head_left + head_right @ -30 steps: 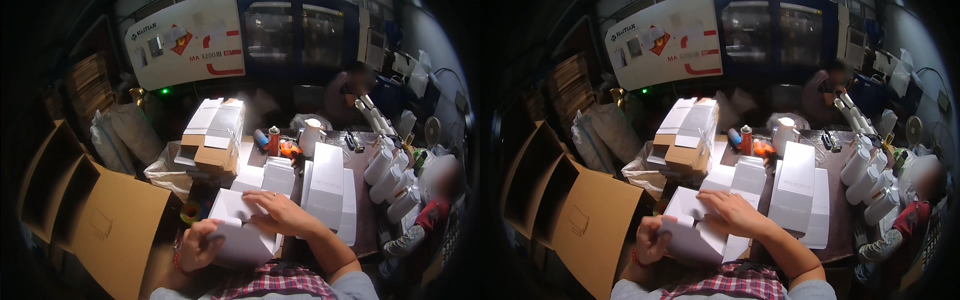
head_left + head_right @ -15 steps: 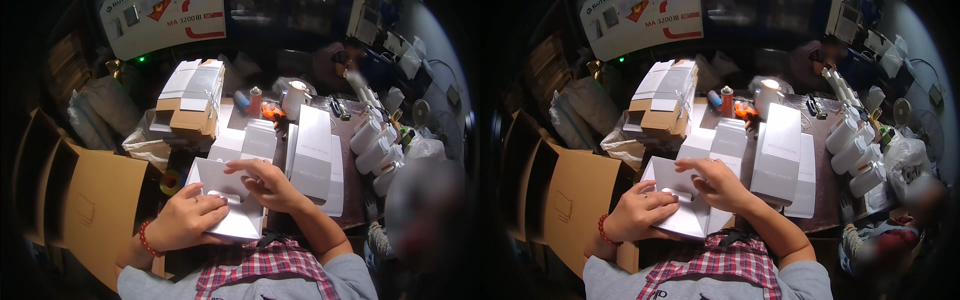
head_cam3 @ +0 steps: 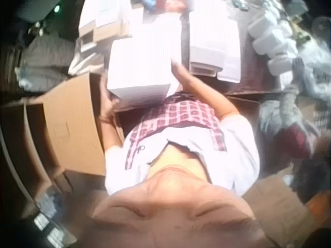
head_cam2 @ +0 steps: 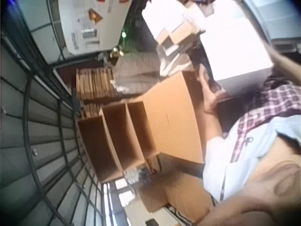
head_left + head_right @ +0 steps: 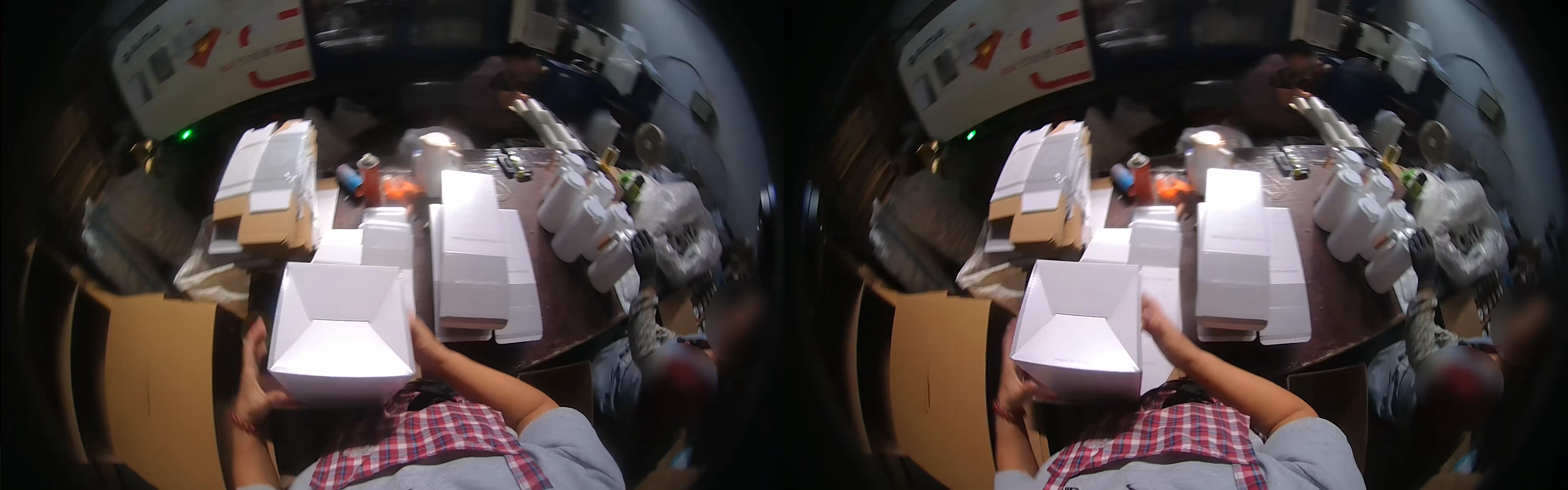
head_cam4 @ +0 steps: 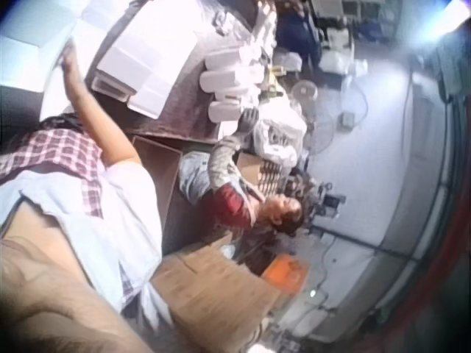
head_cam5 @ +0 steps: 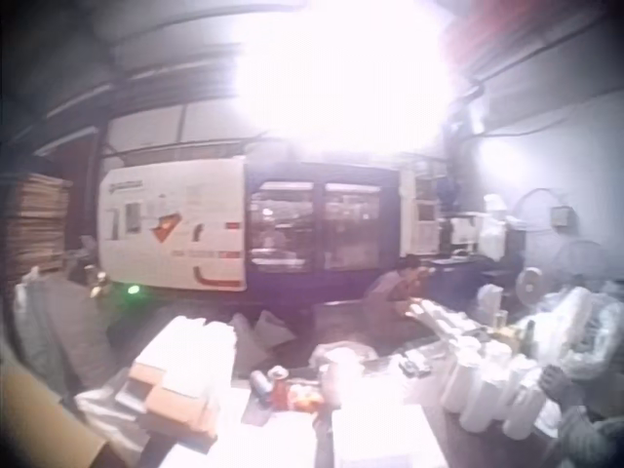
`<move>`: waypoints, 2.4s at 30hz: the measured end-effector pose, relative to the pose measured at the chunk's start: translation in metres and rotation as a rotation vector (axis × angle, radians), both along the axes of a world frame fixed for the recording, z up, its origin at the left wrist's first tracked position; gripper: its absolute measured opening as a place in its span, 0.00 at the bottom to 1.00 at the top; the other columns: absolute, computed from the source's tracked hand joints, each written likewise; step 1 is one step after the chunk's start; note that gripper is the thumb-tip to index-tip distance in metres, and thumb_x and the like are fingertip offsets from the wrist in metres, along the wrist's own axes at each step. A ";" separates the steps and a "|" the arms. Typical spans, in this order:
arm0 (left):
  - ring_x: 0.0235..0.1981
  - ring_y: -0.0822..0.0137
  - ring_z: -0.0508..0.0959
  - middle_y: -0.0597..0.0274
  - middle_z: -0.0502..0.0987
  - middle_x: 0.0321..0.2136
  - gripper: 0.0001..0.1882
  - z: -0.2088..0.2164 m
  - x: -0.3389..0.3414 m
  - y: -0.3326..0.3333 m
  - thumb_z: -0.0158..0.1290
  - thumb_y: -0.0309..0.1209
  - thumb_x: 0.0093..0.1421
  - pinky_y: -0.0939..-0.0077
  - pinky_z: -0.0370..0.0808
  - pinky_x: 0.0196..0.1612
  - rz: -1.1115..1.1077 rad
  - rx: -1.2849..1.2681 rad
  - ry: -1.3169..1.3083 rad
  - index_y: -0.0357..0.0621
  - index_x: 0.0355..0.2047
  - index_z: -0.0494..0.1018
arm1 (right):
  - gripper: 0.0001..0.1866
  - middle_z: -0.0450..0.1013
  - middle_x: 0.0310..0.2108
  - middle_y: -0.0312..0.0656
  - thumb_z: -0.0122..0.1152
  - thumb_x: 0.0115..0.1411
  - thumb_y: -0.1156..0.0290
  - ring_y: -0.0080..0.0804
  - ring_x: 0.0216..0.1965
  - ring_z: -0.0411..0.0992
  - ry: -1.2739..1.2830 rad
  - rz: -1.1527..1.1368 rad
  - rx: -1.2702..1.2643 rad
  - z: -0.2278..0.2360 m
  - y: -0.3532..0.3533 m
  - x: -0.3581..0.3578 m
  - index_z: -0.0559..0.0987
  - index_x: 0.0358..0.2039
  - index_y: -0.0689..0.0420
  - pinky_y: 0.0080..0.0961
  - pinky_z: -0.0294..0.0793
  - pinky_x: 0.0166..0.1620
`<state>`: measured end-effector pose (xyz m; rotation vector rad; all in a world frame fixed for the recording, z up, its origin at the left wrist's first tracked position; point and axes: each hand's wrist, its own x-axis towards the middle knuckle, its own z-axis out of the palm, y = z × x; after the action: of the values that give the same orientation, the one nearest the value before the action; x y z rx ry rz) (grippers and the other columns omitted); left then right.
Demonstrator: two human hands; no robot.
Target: The person folds flat cardboard pieces into rectangular boxes and stacks them on the table. They repeatedly pick up a flat piece, fold the sides, and place the finished box on a growing pile.
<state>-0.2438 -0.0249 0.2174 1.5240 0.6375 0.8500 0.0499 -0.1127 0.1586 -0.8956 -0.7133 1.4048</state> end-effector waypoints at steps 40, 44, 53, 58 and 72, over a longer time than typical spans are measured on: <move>0.61 0.50 0.62 0.45 0.52 0.66 0.34 -0.017 0.276 -0.063 0.61 0.30 0.53 0.62 0.67 0.56 -0.016 0.746 0.126 0.42 0.60 0.61 | 0.16 0.77 0.35 0.39 0.53 0.63 0.64 0.22 0.36 0.71 -0.508 -0.810 -0.458 -0.180 -0.136 0.373 0.79 0.42 0.63 0.22 0.71 0.40; 0.63 0.49 0.59 0.45 0.55 0.63 0.32 -0.068 0.143 -0.023 0.60 0.30 0.53 0.61 0.58 0.64 0.372 0.446 0.439 0.32 0.56 0.63 | 0.11 0.76 0.38 0.36 0.57 0.61 0.69 0.23 0.40 0.72 -0.841 -1.186 -0.274 -0.164 -0.156 0.387 0.80 0.41 0.60 0.22 0.71 0.44; 0.63 0.45 0.59 0.42 0.57 0.62 0.39 -0.186 -0.022 -0.009 0.59 0.41 0.56 0.59 0.59 0.63 0.695 0.166 0.937 0.33 0.61 0.57 | 0.10 0.76 0.40 0.43 0.49 0.63 0.72 0.28 0.40 0.74 -0.806 -0.372 0.234 0.060 -0.110 0.139 0.77 0.40 0.59 0.24 0.72 0.42; 0.61 0.45 0.61 0.43 0.61 0.61 0.36 -0.194 -0.008 -0.009 0.55 0.41 0.58 0.58 0.59 0.63 0.531 0.140 0.936 0.32 0.60 0.59 | 0.37 0.73 0.46 0.60 0.58 0.60 0.57 0.51 0.48 0.73 -1.147 0.624 -0.174 -0.042 -0.072 0.047 0.56 0.64 0.59 0.37 0.70 0.52; 0.65 0.44 0.54 0.41 0.53 0.65 0.35 -0.198 -0.008 -0.034 0.57 0.34 0.55 0.54 0.54 0.65 0.513 0.261 0.880 0.32 0.59 0.59 | 0.41 0.73 0.45 0.62 0.58 0.57 0.50 0.55 0.49 0.72 -1.285 0.625 -0.391 -0.105 -0.056 0.006 0.55 0.65 0.56 0.40 0.70 0.52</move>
<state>-0.2518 -0.0591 0.0196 2.0064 1.6623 0.6101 0.0559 -0.1692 0.0540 -2.0512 -1.8232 1.3970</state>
